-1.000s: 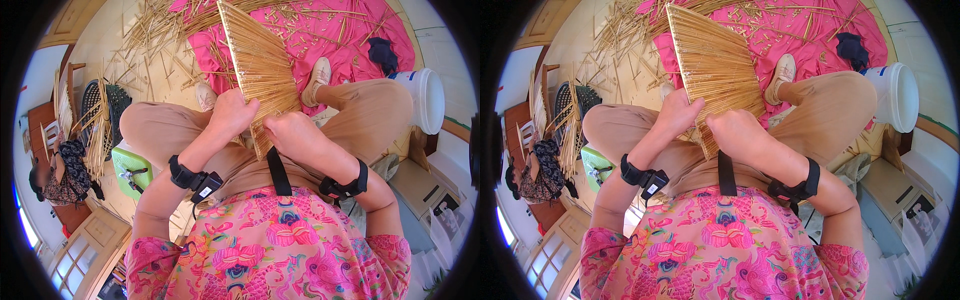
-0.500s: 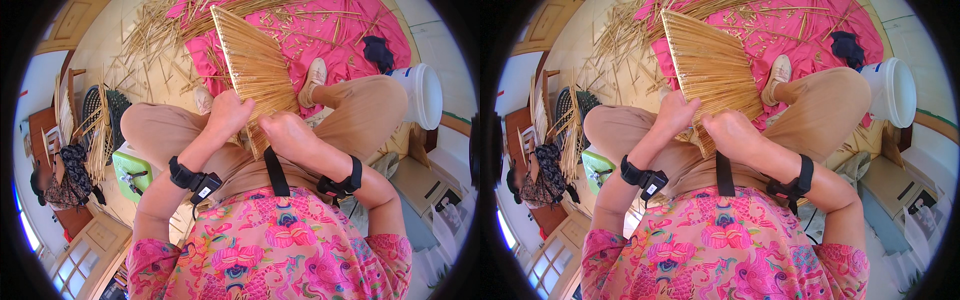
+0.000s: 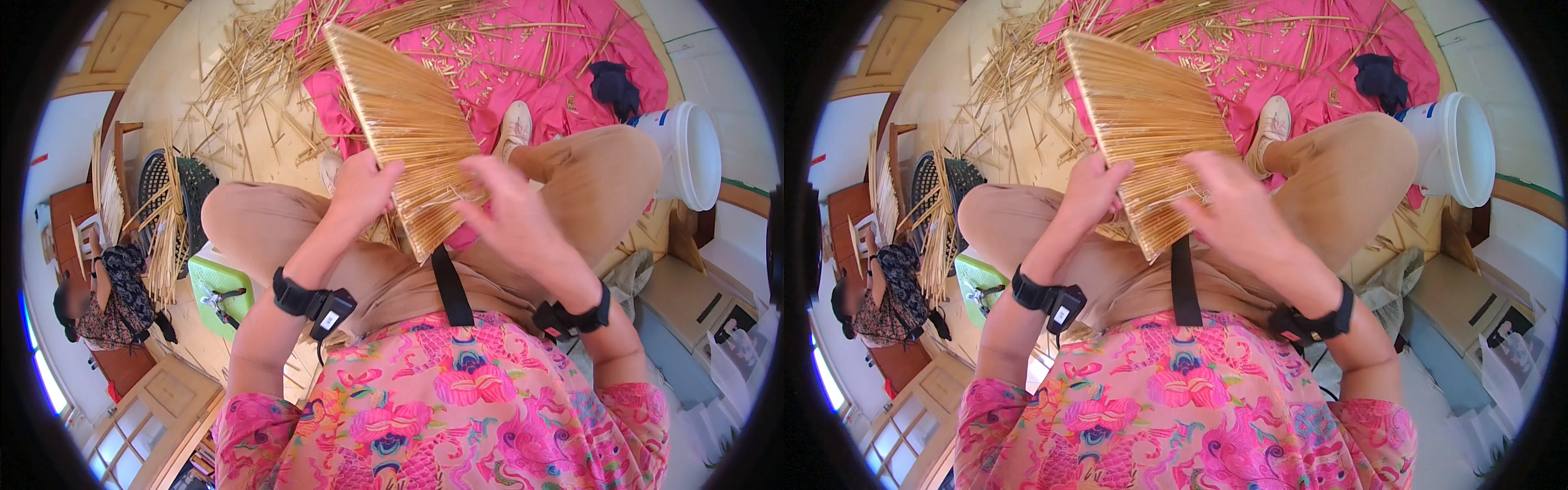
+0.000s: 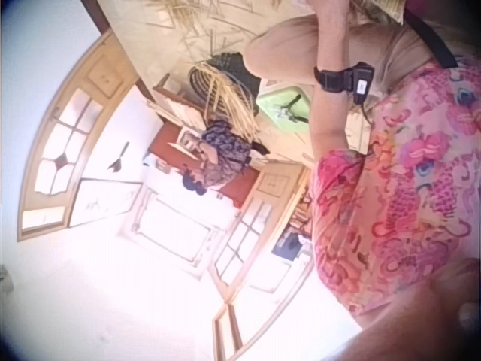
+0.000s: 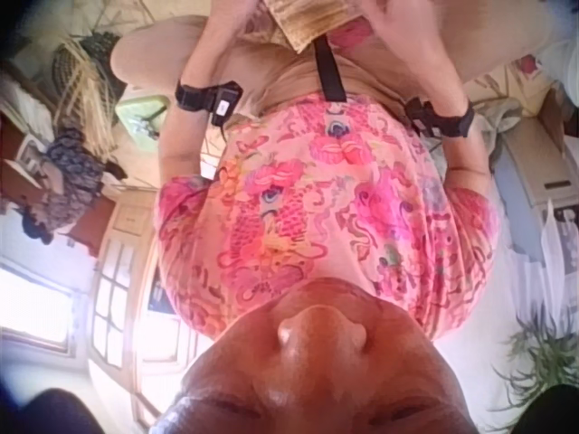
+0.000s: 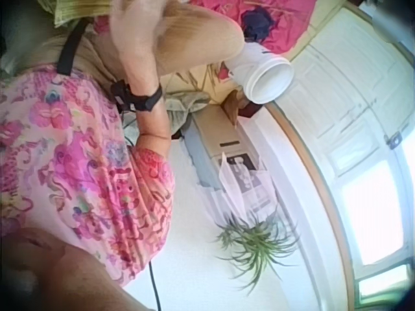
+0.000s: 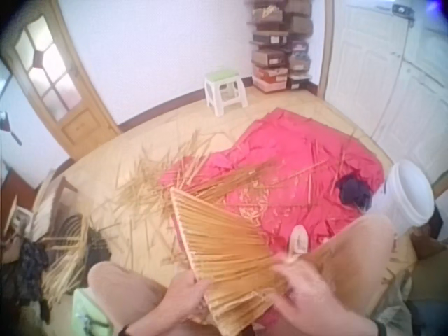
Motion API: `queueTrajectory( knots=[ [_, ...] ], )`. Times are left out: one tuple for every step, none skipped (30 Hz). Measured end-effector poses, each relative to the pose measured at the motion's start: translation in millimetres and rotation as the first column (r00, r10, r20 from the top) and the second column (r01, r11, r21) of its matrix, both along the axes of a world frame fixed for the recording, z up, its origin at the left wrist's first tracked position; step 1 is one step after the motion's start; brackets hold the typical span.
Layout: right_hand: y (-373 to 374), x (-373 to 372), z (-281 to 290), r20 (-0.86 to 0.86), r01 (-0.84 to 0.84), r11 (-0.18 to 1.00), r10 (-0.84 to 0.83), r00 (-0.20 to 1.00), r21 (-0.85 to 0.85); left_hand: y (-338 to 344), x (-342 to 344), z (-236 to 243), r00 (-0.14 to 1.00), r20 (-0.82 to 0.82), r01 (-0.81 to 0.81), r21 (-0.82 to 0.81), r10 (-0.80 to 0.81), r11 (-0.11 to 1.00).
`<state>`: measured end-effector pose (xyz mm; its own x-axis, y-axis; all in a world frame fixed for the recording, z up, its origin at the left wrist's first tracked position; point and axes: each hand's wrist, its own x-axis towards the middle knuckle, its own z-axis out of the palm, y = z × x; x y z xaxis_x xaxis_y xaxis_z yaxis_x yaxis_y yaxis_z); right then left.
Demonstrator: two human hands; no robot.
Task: The person sews together the edges of a bamboo mat using a needle and thread, folding the material to create a conical hat. They manipulate the mat with both hands and pull the thread through multiple points to secure the seam while sitting on the floor.
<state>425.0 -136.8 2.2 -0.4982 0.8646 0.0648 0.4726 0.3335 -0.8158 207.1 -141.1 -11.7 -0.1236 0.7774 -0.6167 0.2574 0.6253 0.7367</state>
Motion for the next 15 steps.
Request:
queueTrajectory(
  knots=[
    [6, 17, 9, 0.08, 0.116, 0.991, -0.121, 0.989, 0.068, 1, -7, 4, 0.997, 0.047, -0.067, 0.006, 0.067, 0.998],
    [14, 31, 12, 0.108, 0.193, 0.94, -0.23, 0.967, 0.281, 0, -19, 3, 0.983, 0.146, -0.118, 0.044, 0.11, 0.992],
    [17, 41, 17, 0.042, 0.322, 0.897, -0.35, 0.936, 0.304, -5, -24, 5, 0.981, 0.13, -0.151, 0.056, 0.143, 0.987],
    [18, 52, 17, -0.019, 0.425, 0.864, -0.436, 0.9, 0.269, -9, -27, 9, 0.978, 0.117, -0.181, 0.078, 0.171, 0.98],
    [17, 62, 16, -0.084, 0.52, 0.824, -0.516, 0.853, 0.226, -15, -30, 12, 0.973, 0.105, -0.214, 0.091, 0.204, 0.973],
    [13, 74, 7, -0.133, 0.58, 0.806, -0.565, 0.814, 0.12, -17, -36, 14, 0.962, 0.162, -0.236, 0.083, 0.221, 0.968],
    [10, 80, 2, -0.177, 0.622, 0.783, -0.612, 0.771, 0.004, -21, -39, 18, 0.935, 0.208, -0.311, 0.094, 0.287, 0.946],
    [6, 80, 3, -0.215, 0.519, 0.828, -0.558, 0.802, -0.215, -23, -43, 21, 0.905, 0.258, -0.376, 0.106, 0.339, 0.921],
    [1, 79, 4, -0.265, 0.376, 0.828, -0.506, 0.821, -0.416, -24, -47, 24, 0.868, 0.309, -0.439, 0.114, 0.388, 0.891],
    [-1, 70, 3, -0.197, 0.303, 0.862, -0.406, 0.892, -0.406, -23, -46, 26, 0.84, 0.355, -0.478, 0.13, 0.409, 0.869],
    [-5, 58, 0, -0.123, 0.232, 0.889, -0.301, 0.946, -0.396, -21, -42, 27, 0.81, 0.407, -0.513, 0.144, 0.422, 0.846],
    [-8, 43, -6, -0.109, 0.141, 0.924, -0.191, 0.976, -0.355, -18, -38, 28, 0.778, 0.459, -0.546, 0.156, 0.43, 0.823],
    [-9, 26, -12, -0.087, 0.044, 0.948, -0.075, 0.993, -0.316, -17, -37, 30, 0.74, 0.51, -0.583, 0.164, 0.438, 0.796],
    [-5, 8, -13, -0.144, -0.014, 0.954, -0.03, 0.989, -0.299, -19, -38, 27, 0.702, 0.613, -0.562, 0.164, 0.363, 0.81],
    [-3, -10, -15, -0.191, -0.066, 0.958, 0.013, 0.982, -0.277, -17, -36, 25, 0.661, 0.661, -0.573, 0.138, 0.356, 0.808]
  ],
)
